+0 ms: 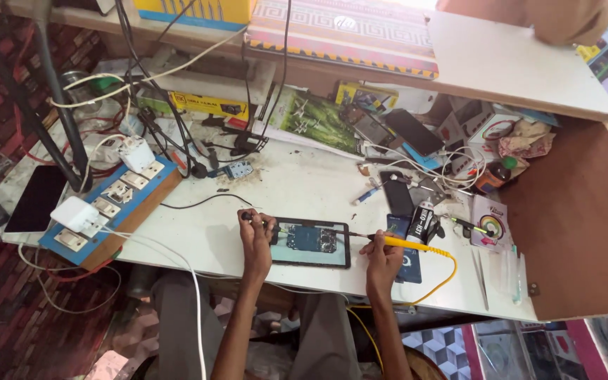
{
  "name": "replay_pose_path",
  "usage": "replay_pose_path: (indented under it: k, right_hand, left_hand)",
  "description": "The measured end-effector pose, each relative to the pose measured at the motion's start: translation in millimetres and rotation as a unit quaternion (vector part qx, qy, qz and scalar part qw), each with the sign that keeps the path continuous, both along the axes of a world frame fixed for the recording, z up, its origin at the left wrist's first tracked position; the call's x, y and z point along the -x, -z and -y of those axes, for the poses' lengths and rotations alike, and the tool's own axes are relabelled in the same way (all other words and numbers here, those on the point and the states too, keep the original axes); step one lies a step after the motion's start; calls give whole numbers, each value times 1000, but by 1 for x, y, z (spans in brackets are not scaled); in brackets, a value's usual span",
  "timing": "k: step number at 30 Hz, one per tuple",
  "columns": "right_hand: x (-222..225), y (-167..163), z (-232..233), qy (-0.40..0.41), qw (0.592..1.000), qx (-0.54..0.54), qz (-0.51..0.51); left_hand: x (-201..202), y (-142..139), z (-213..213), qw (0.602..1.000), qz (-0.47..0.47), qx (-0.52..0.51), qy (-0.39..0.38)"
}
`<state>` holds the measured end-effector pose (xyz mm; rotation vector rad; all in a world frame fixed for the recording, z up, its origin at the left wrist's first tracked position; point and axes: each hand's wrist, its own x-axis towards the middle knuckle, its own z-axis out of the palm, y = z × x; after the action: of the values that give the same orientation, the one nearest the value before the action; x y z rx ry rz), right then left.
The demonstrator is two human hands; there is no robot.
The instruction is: The person uses a hot air gun and a small tool to work on the internal circuit board of a disassembled tablet. They repeatedly apply heat and manipulate components on the board while seated at a cluttered workbench.
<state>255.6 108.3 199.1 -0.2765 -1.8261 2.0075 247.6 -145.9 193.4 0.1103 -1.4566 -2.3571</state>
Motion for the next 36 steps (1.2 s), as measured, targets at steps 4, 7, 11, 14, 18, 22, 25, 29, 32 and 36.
replay_pose_path:
  k: [4,7,11,14,18,22,25,29,32,36]
  right_hand:
    - [5,-4,2,6,1000,17,6]
    - [5,-7,4,1,1000,-9,-3]
    - [8,-12,7,-3,1000,-21,7]
    - [10,-15,8,-14,999,-37,-18]
    - [10,-14,8,-1,999,-42,5]
    - [8,-10,6,15,1000,9,-26]
    - [8,-8,6,26,999,22,-30]
    - [8,-9,5,10,999,7,-35]
    - [5,-12,4,21,1000,-9,1]
    - [0,-15,6,29,999,-37,-2]
  left_hand:
    - [7,-2,1,1000,15,2,-4]
    - [9,0,1,1000,21,15,-5]
    - [14,1,1,999,13,29,-9]
    - [15,1,0,999,24,26,-10]
    - [15,0,0,999,25,39,-9]
    - [14,-1,1,999,23,29,-16]
    - [13,-1,0,999,16,27,-11]
    - [13,-1,-1,1000,22,4,-5]
    - [14,1,-1,998,31,-45,7]
    - [11,2,2,999,10,-37,30]
